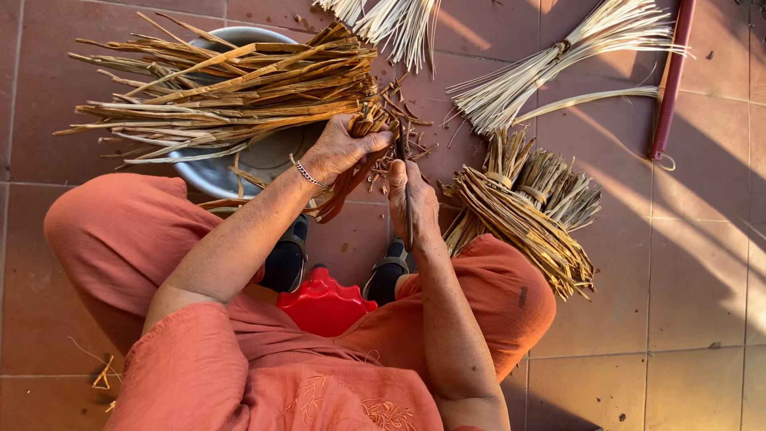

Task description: The person sits cross-legged on a small red stool and uses shears to trim the ends of dried plant stalks. They repeatedly pick up stalks from a metal bowl, cut the ends, and place the trimmed stalks into a bundle on the floor.

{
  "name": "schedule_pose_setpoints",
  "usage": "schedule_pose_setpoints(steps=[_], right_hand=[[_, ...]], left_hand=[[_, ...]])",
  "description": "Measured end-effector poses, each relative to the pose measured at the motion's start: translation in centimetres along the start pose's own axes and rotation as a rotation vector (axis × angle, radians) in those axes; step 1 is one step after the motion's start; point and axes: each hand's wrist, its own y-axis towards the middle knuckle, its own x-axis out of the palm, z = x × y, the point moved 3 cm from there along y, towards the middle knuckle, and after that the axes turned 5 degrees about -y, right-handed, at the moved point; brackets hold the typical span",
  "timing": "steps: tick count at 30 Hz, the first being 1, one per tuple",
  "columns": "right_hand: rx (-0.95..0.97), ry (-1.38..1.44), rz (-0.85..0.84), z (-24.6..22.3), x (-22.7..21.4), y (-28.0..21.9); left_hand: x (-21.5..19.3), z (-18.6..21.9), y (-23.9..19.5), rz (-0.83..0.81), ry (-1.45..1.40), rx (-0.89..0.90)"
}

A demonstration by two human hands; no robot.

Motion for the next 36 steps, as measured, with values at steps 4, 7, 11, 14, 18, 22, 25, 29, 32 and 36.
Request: schedule_pose_setpoints(steps=[4, 7, 11, 14, 18, 22, 25, 29, 32, 36], right_hand=[[-0.074, -0.064, 0.013, -0.7, -0.4, -0.5], [-0.113, -0.076, 0.045, -0.7, -0.2, -0.7], [-0.159, -0.064, 0.088, -0.5, 0.3, -0.8], [-0.171, -0.086, 0.128, -0.5, 0.5, -0.8], [-0.176, -0.087, 0.136, -0.8, 0.5, -0.8], [-0.177, -0.041, 0.116, -0.7, 0.4, -0.7], [-0.162, -0.026, 0.105, -0.5, 0.9, -0.3], [-0.185, 0.097, 0.159, 0.1, 0.5, 0.0], [-0.027, 0.381, 0.172, 1.1, -0.3, 1.1], [0.055, 0.685, 0.123, 2.1, -1.6, 1.1]], left_hand=[[0.2, 0.8, -0.7, -0.001, 0.018, -0.003], [0.2, 0.8, -0.8, 0.003, 0.04, -0.009], [0.2, 0.8, -0.5, 0.022, -0.031, -0.003], [0.2, 0.7, -0.6, -0.013, -0.061, 0.021], [0.0, 0.7, -0.4, -0.004, -0.057, 0.009], [-0.2, 0.1, -0.4, -0.028, -0.04, -0.048], [-0.3, -0.3, -0.6, -0.056, -0.119, -0.062], [-0.9, 0.1, -0.5, -0.013, -0.094, -0.091], [-2.8, 3.5, -0.3, -0.002, 0.33, 0.123], [-7.8, 10.1, -1.9, 0.159, 0.263, 0.314]])
